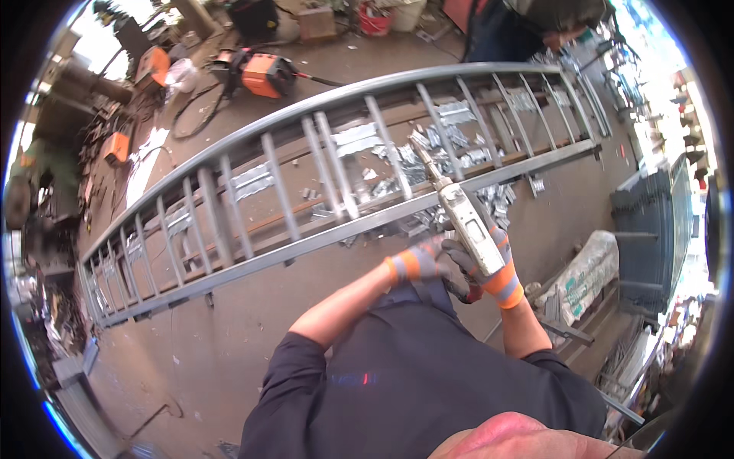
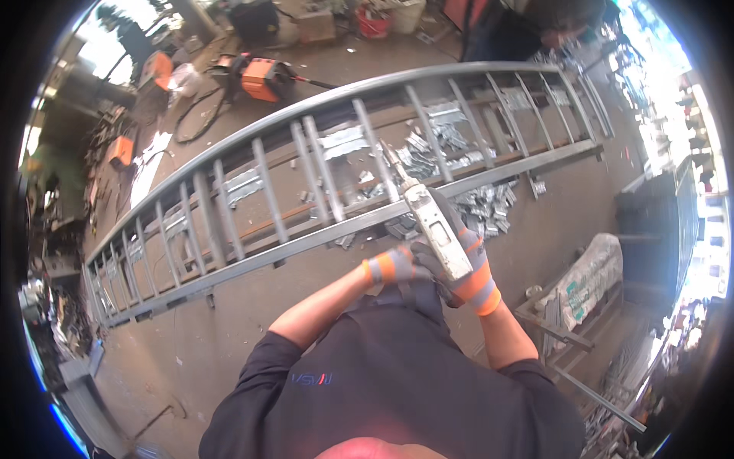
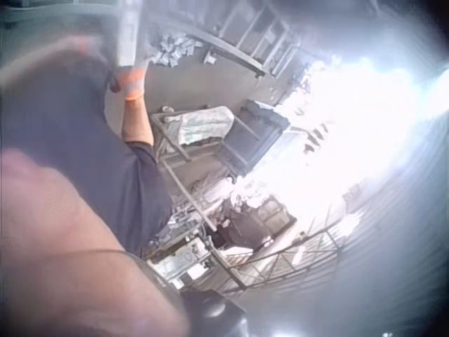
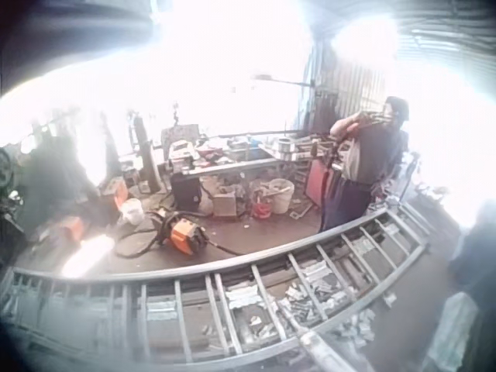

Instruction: The person welds a large metal frame using a handheld welding torch, creating bright sparks along the joints. They reposition the frame multiple times to access different sections and continue welding along the edges and crossbars.

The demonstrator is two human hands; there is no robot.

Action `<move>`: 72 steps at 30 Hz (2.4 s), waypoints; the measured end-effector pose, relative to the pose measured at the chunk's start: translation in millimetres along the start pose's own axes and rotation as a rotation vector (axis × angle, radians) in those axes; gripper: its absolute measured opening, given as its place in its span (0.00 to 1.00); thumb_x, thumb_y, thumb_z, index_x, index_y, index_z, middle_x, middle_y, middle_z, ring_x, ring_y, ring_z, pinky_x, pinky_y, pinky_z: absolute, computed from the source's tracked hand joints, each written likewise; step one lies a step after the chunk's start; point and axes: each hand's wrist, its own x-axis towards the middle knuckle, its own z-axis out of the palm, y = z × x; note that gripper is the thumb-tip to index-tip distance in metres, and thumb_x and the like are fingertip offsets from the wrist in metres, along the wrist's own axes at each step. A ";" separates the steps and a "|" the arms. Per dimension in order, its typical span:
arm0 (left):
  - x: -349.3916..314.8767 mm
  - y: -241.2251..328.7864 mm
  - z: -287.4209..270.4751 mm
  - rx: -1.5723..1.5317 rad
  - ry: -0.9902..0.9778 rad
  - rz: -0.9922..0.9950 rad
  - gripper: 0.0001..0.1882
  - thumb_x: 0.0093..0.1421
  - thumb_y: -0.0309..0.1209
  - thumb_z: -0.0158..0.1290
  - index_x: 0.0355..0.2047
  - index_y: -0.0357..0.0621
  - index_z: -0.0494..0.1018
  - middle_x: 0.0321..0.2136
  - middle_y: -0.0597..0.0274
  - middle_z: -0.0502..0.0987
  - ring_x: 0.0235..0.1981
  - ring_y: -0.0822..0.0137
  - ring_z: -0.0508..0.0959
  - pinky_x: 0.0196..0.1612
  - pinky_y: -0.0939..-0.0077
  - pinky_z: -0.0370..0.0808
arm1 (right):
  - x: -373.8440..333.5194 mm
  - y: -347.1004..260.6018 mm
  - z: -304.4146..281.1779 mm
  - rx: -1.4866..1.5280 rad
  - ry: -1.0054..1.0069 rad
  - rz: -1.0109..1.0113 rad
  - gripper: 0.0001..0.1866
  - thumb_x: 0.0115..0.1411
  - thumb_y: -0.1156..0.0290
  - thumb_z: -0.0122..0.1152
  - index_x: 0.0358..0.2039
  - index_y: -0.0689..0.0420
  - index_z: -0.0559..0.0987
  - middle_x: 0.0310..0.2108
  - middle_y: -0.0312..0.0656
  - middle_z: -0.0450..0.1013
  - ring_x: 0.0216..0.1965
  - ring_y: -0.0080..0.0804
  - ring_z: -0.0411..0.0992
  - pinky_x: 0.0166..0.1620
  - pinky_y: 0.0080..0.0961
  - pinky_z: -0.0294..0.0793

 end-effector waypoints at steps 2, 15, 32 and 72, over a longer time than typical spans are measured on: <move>-117.1 50.0 0.8 -0.159 -0.048 0.095 0.23 0.59 0.32 0.65 0.55 0.39 0.78 0.51 0.54 0.83 0.53 0.65 0.81 0.56 0.65 0.77 | -7.6 -55.2 54.2 -0.077 -0.124 -0.128 0.24 0.54 0.79 0.66 0.54 0.61 0.81 0.29 0.35 0.78 0.27 0.22 0.73 0.32 0.26 0.75; -491.6 124.4 -22.4 -0.581 1.222 0.294 0.14 0.56 0.31 0.71 0.37 0.40 0.77 0.28 0.63 0.82 0.33 0.73 0.81 0.40 0.72 0.79 | 20.2 -289.4 368.9 0.690 -1.025 -0.238 0.43 0.56 0.74 0.53 0.74 0.67 0.58 0.54 0.53 0.78 0.53 0.40 0.80 0.60 0.36 0.77; -902.7 61.5 -151.5 -0.571 1.855 0.336 0.25 0.51 0.24 0.73 0.47 0.43 0.74 0.38 0.65 0.80 0.39 0.73 0.80 0.43 0.70 0.81 | -42.8 -325.1 811.3 0.307 -2.047 -0.329 0.19 0.71 0.72 0.57 0.61 0.60 0.75 0.50 0.43 0.79 0.51 0.31 0.78 0.54 0.30 0.78; -1895.6 -576.9 -406.2 -1.106 1.590 -0.344 0.28 0.71 0.56 0.46 0.46 0.42 0.78 0.23 0.59 0.78 0.17 0.60 0.77 0.19 0.56 0.78 | -214.3 -469.0 1390.5 -0.797 -0.744 0.267 0.37 0.58 0.53 0.71 0.64 0.59 0.75 0.49 0.57 0.81 0.53 0.52 0.80 0.56 0.41 0.78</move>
